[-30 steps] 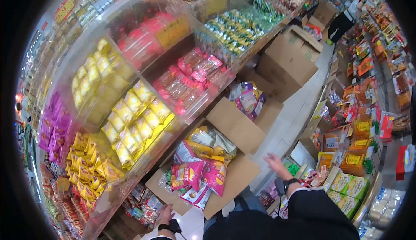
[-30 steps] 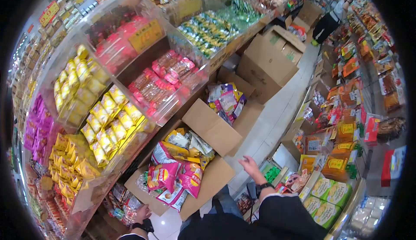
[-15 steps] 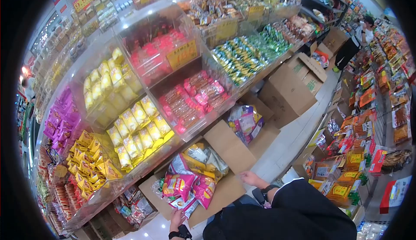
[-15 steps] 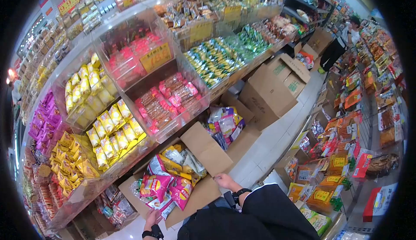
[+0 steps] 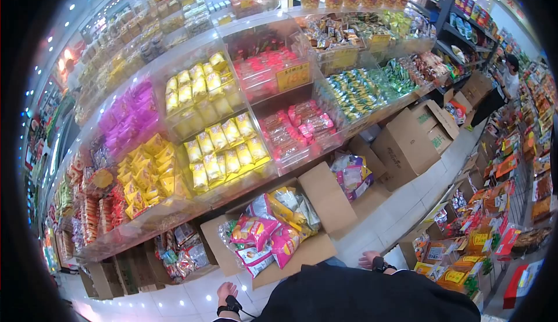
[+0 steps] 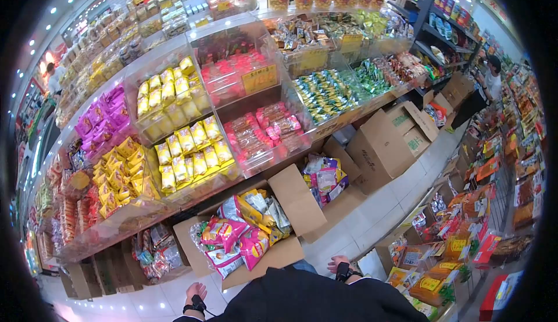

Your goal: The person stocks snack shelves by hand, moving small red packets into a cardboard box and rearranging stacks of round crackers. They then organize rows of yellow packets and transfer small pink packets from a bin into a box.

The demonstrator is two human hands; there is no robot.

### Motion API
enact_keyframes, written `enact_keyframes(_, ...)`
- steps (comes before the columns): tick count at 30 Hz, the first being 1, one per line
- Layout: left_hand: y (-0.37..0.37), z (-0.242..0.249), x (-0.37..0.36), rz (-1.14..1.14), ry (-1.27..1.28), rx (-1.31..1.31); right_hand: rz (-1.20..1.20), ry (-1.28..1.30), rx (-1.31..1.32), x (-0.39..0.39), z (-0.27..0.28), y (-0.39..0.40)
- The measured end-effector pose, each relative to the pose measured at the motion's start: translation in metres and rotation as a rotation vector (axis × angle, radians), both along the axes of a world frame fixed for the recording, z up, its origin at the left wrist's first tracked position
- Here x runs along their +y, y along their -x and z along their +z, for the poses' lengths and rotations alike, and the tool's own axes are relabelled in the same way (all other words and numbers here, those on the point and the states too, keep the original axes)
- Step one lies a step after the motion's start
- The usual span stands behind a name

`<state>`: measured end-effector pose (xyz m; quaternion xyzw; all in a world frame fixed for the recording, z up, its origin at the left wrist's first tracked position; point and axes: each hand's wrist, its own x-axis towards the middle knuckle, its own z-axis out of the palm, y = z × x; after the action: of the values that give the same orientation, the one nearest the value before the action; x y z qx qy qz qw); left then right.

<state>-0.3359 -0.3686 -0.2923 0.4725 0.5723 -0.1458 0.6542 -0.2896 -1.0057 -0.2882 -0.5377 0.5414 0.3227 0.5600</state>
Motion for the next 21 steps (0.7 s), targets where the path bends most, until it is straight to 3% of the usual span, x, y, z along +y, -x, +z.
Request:
enact_keyframes(1, 0.014, 0.001, 0.002, 0.083, -0.024, 0.106, 0.009, -0.008, 0.009, -0.007, -0.006, -0.001)
enact_keyframes(4, 0.046, 0.016, -0.016, 0.146, 0.016, 0.108, 0.002, 0.148, -0.146, -0.022, -0.006, -0.022)
enact_keyframes(8, 0.057, 0.028, -0.041, 0.234, 0.022, 0.094, 0.016, 0.139, -0.241, -0.028, 0.001, -0.067)
enact_keyframes(14, 0.041, 0.049, -0.061, 0.117, -0.031, 0.144, 0.133, 0.080, -0.288, -0.033, -0.008, -0.123)
enact_keyframes(16, 0.036, 0.070, -0.070, 0.045, -0.104, 0.094, 0.311, 0.478, -0.581, -0.042, -0.027, -0.142)
enact_keyframes(17, 0.040, 0.074, -0.071, 0.059, -0.104, 0.106, 0.226, 0.620, -0.777, -0.038, -0.001, -0.165)
enact_keyframes(18, 0.046, 0.078, -0.070, 0.055, -0.111, 0.097, 0.137, 0.756, -0.976, -0.025, 0.060, -0.203)
enact_keyframes(19, 0.053, 0.082, -0.071, 0.051, -0.119, 0.090, 0.180, 0.852, -1.224, -0.022, 0.109, -0.240)
enact_keyframes(21, 0.073, 0.092, -0.079, 0.072, -0.136, 0.105, 0.251, 0.741, -1.448, -0.006, 0.205, -0.308)
